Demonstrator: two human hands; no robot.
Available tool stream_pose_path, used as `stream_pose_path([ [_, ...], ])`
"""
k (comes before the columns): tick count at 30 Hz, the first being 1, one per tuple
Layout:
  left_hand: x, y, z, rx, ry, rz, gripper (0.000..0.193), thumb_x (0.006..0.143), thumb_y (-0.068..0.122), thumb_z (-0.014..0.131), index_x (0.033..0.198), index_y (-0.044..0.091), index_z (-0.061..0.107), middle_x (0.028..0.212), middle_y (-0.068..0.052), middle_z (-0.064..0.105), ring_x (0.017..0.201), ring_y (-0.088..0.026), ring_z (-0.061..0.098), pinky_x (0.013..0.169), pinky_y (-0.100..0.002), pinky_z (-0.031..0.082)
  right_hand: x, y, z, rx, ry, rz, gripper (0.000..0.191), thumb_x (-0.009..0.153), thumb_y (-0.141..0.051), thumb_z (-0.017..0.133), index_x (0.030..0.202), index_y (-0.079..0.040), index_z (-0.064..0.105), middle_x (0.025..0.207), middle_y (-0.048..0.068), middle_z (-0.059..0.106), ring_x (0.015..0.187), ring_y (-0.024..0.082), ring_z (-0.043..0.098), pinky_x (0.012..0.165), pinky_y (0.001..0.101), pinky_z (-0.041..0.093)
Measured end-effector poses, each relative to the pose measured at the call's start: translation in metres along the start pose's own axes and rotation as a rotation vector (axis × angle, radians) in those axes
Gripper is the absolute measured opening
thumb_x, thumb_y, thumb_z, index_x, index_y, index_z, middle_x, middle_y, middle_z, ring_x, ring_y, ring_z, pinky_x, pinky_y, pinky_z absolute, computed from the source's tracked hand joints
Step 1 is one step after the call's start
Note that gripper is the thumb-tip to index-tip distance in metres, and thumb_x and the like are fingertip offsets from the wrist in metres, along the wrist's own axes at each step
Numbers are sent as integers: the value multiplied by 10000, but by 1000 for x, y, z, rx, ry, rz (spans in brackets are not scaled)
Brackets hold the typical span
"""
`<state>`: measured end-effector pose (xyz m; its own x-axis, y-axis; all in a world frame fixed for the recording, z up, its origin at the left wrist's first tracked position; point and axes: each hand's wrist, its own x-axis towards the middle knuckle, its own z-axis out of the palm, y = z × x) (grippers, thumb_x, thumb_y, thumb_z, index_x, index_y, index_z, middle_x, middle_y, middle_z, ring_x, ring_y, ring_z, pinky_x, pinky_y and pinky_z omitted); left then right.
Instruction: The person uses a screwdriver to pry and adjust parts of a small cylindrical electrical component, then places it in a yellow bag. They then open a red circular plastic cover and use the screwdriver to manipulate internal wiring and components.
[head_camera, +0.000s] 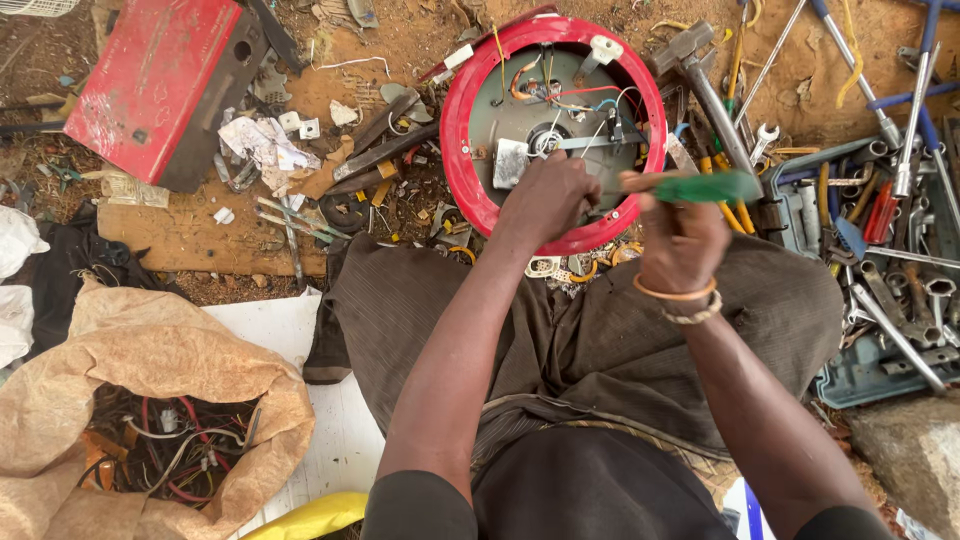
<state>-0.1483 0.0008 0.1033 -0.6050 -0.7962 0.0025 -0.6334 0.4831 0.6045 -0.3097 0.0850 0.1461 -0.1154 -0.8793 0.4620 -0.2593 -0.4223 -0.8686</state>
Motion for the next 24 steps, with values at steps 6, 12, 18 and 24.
stream_pose_path([
  [6,5,3,2,41,-13,34,77,841,148,722,885,141,785,941,-94,708,997,-298,646,884,-456,515,24,30,-7,99,250,-70,140,1081,-6,686,1178,-33,589,1127,189,753,1090,283,758,973,394,650],
  [12,11,2,12,188,14,100,126,821,126,666,875,80,770,952,-124,707,1023,-322,644,871,-467,518,20,74,1,209,228,56,189,1114,-54,659,1222,-33,505,1200,200,719,1187,285,714,1068,414,615],
  [18,18,-3,24,202,77,148,129,858,102,644,891,44,755,961,-144,711,1035,-325,646,880,-467,529,18,96,13,296,325,152,221,1113,-73,608,1255,-37,442,1215,189,695,1214,297,705,1087,454,629],
  [24,31,-4,25,181,-99,125,153,765,29,664,895,39,743,988,-172,707,1039,-353,637,888,-477,535,13,94,14,154,272,105,176,1142,-75,559,1248,-31,425,1216,191,655,1226,301,678,1130,450,576],
])
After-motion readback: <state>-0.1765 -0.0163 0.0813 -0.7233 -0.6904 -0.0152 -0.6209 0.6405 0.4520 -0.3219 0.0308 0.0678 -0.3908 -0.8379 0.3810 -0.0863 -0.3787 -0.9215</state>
